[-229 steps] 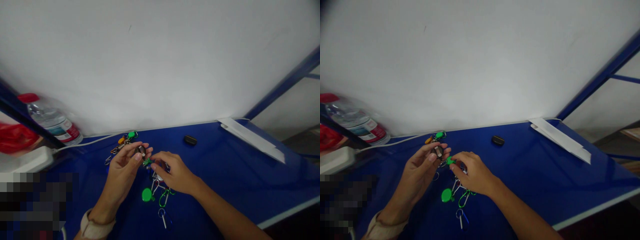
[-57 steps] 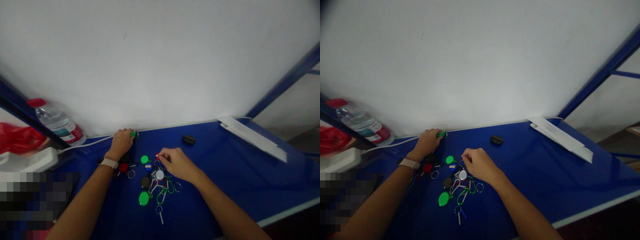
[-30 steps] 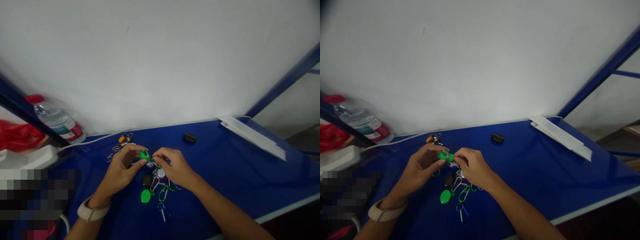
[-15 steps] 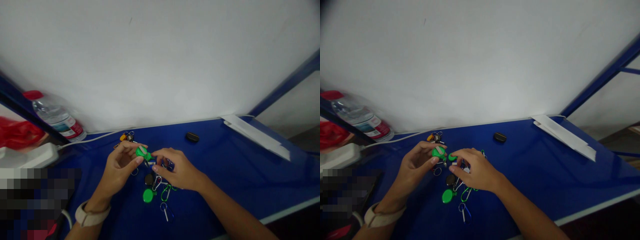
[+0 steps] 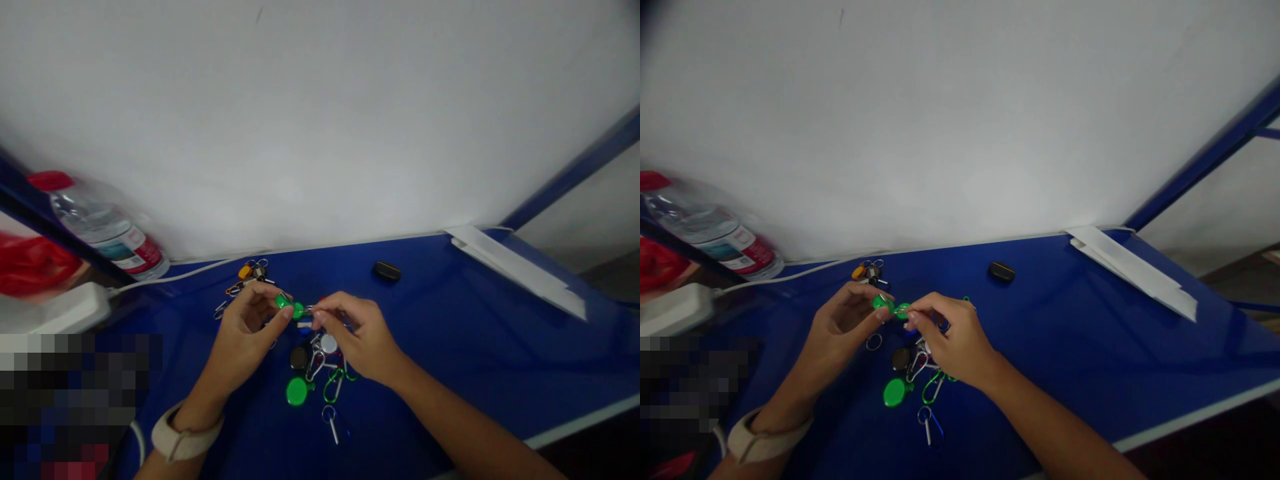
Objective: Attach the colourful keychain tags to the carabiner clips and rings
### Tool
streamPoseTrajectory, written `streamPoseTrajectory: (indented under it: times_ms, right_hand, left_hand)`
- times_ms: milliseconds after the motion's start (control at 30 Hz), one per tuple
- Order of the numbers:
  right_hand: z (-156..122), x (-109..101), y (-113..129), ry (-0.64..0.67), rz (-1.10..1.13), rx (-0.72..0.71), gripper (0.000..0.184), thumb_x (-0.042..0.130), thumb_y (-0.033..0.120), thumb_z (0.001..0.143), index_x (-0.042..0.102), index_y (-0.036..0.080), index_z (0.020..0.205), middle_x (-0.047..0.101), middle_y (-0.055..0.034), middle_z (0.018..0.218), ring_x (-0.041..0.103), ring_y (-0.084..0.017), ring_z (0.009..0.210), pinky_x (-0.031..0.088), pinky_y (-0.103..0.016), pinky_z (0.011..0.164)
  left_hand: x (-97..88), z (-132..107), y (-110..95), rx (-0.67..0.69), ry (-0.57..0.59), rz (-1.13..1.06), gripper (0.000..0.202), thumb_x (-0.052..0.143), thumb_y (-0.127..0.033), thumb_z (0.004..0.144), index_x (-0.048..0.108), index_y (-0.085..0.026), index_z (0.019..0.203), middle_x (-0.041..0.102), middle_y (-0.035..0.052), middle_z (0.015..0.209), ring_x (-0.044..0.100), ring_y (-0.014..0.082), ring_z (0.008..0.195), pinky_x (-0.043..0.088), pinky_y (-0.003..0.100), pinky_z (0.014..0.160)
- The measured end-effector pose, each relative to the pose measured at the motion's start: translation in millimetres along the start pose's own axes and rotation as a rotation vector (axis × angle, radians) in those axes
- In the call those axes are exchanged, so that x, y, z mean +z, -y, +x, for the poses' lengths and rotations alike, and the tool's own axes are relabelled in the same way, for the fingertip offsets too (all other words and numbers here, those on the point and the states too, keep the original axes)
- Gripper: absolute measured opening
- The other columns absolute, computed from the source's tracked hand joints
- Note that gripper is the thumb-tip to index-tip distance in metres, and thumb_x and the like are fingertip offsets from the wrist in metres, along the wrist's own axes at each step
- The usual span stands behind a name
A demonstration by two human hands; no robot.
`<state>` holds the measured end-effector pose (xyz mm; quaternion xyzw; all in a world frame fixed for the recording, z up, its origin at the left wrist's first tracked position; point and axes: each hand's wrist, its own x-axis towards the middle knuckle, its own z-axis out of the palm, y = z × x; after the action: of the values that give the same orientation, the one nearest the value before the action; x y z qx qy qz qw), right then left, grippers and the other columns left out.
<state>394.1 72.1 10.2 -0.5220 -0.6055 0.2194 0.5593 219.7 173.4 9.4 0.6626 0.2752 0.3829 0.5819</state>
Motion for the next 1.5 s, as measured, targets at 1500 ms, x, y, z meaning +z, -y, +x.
streamPoseTrajectory:
  times_ms: [1500]
  right_hand:
    - [6, 0, -17, 0.227, 0.136, 0.632, 0.026, 0.064, 0.031, 0.090, 0.062, 0.016, 0.069, 0.057, 0.0017, 0.058, 0.048, -0.009, 0.051, 0.032, -0.022, 0.049]
  left_hand:
    - [13.8, -12, -5, 0.078, 0.444, 0.566, 0.031, 0.042, -0.034, 0.106, 0.057, -0.019, 0.085, 0.061, -0.0007, 0.079, 0.056, 0.0141, 0.073, 0.038, 0.028, 0.072]
